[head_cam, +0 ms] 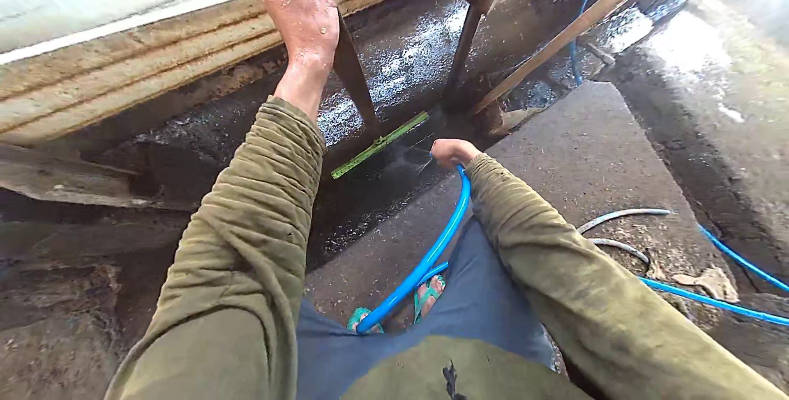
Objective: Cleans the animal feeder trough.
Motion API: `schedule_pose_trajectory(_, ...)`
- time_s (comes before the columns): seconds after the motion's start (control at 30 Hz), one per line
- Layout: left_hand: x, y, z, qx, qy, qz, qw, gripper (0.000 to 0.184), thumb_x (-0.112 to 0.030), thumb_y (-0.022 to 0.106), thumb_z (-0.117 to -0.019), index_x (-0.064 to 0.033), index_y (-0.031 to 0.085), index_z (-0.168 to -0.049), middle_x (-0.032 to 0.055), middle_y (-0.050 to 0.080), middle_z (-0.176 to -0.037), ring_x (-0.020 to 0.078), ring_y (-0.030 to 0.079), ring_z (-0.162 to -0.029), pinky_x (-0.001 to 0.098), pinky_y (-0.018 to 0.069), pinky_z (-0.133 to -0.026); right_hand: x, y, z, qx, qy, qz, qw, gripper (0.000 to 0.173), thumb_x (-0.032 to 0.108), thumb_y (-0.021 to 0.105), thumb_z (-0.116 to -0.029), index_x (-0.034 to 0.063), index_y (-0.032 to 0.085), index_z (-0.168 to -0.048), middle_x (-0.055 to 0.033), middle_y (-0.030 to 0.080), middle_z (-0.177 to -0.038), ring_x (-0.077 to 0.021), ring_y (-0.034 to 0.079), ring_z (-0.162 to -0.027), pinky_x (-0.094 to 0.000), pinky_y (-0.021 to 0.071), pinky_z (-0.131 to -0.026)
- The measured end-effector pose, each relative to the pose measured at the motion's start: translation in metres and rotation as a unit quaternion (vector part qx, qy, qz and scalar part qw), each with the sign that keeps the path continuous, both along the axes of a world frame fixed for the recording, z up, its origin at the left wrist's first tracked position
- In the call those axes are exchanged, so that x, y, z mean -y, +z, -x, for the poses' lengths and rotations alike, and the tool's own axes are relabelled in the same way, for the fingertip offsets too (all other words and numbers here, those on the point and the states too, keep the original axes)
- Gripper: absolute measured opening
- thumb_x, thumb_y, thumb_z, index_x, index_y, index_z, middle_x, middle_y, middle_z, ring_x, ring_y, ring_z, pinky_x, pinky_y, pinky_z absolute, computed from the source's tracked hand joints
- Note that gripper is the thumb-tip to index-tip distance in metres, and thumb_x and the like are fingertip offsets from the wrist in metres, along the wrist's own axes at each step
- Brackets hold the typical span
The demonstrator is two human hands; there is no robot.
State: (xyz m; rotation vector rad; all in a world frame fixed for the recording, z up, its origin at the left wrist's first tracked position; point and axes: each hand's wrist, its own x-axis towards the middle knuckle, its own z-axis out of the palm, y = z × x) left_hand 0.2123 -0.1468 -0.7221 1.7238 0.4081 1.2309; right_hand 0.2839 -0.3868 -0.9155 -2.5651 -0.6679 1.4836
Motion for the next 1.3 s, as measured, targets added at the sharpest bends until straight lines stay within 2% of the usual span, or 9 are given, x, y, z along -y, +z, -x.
schedule_pose_trajectory(0.07,0.002,0.006,-0.001,0.004,0.0,-0.002,1.0,0.057,-0.009,0.077,-0.0763,0.0068,0.049,-0.124,0.0096,0.066,-0.099,0.0126,0.069,-0.085,0.0291,0.0596,-0.08,0.005,0.006,-0.001,0.035,0.016,0.014,0.999,0.026,0.012,0.044,-0.105,-0.0042,0.062,-0.099,-0.016,0.057,-0.089,-0.0259,0.054,-0.077,-0.0475,0.0461,-0.069)
schedule_pose_trajectory(0.13,0.004,0.011,-0.001,0.014,-0.005,-0.004,1.0,0.062,-0.009,0.078,-0.0756,0.0075,0.047,-0.127,0.0094,0.066,-0.1,0.013,0.069,-0.086,0.0294,0.0597,-0.08,0.014,0.018,-0.005,0.065,-0.001,0.011,0.998,0.027,0.009,0.046,-0.1043,-0.0096,0.065,-0.109,-0.0266,0.065,-0.112,-0.0376,0.064,-0.103,-0.0585,0.0502,-0.087)
schedule_pose_trajectory(0.23,0.002,0.015,0.003,0.038,-0.013,-0.02,0.999,0.06,-0.009,0.078,-0.0755,0.008,0.048,-0.124,0.0088,0.067,-0.097,0.0133,0.069,-0.084,0.0299,0.0605,-0.078,0.031,0.029,-0.016,0.092,-0.185,-0.047,0.977,0.034,0.019,0.048,-0.1034,-0.0081,0.061,-0.119,-0.0272,0.063,-0.116,-0.0378,0.063,-0.101,-0.0595,0.0495,-0.084)
schedule_pose_trajectory(0.33,-0.001,0.014,0.01,0.074,-0.026,-0.026,0.997,0.056,-0.007,0.077,-0.0751,0.0076,0.048,-0.121,0.0087,0.066,-0.095,0.0149,0.069,-0.081,0.0324,0.0614,-0.077,0.039,0.033,-0.025,0.101,-0.216,-0.076,0.968,0.039,0.022,0.049,-0.1027,-0.0047,0.054,-0.13,-0.0259,0.062,-0.111,-0.036,0.062,-0.092,-0.0567,0.0499,-0.077)
schedule_pose_trajectory(0.57,0.003,0.001,0.032,0.126,-0.051,-0.028,0.99,0.043,-0.004,0.074,-0.0801,0.0027,0.046,-0.113,0.0059,0.065,-0.088,0.016,0.069,-0.081,0.0349,0.0613,-0.078,0.044,0.046,-0.023,0.135,-0.252,-0.069,0.956,0.053,0.027,0.044,-0.1057,-0.001,0.037,-0.151,-0.0295,0.06,-0.135,-0.0434,0.061,-0.124,-0.0632,0.0495,-0.098)
schedule_pose_trajectory(0.8,0.002,-0.006,0.039,0.157,-0.048,-0.04,0.986,0.036,-0.003,0.073,-0.0794,0.0016,0.049,-0.106,0.0057,0.068,-0.084,0.0166,0.071,-0.079,0.036,0.0615,-0.077,0.027,0.052,-0.012,0.13,-0.15,-0.072,0.977,0.047,0.028,0.041,-0.1064,0.0041,0.041,-0.147,-0.0266,0.063,-0.129,-0.0422,0.064,-0.116,-0.064,0.0506,-0.091)
schedule_pose_trajectory(0.93,0.001,-0.01,0.044,0.202,-0.01,-0.052,0.978,0.046,-0.003,0.074,-0.0768,0.0072,0.047,-0.113,0.0102,0.065,-0.093,0.0166,0.068,-0.087,0.0349,0.0588,-0.08,0.011,0.042,0.0,0.051,-0.069,-0.152,0.985,0.033,0.021,0.041,-0.1083,0.0015,0.052,-0.133,-0.0196,0.061,-0.096,-0.029,0.058,-0.075,-0.0499,0.0488,-0.067)
schedule_pose_trajectory(1.13,-0.021,-0.038,0.085,0.277,0.011,-0.049,0.96,0.088,-0.007,0.072,-0.0805,0.0125,0.013,-0.144,0.012,0.056,-0.112,0.0165,0.063,-0.101,0.0366,0.0566,-0.088,0.018,0.054,0.006,-0.019,-0.069,-0.2,0.977,0.033,0.027,0.031,-0.1135,0.0129,0.045,-0.14,-0.0075,0.05,-0.078,-0.0164,0.044,-0.057,-0.0347,0.0404,-0.054)
schedule_pose_trajectory(1.3,-0.058,-0.092,0.161,0.273,0.11,0.079,0.952,0.04,-0.002,0.048,-0.0949,0.0021,0.034,-0.132,0.0029,0.058,-0.094,0.0137,0.062,-0.084,0.0358,0.0566,-0.084,0.026,0.058,-0.008,-0.011,-0.079,-0.162,0.984,0.036,0.025,0.029,-0.1139,0.0115,0.04,-0.145,-0.0057,0.048,-0.075,-0.016,0.043,-0.055,-0.0345,0.0411,-0.053)
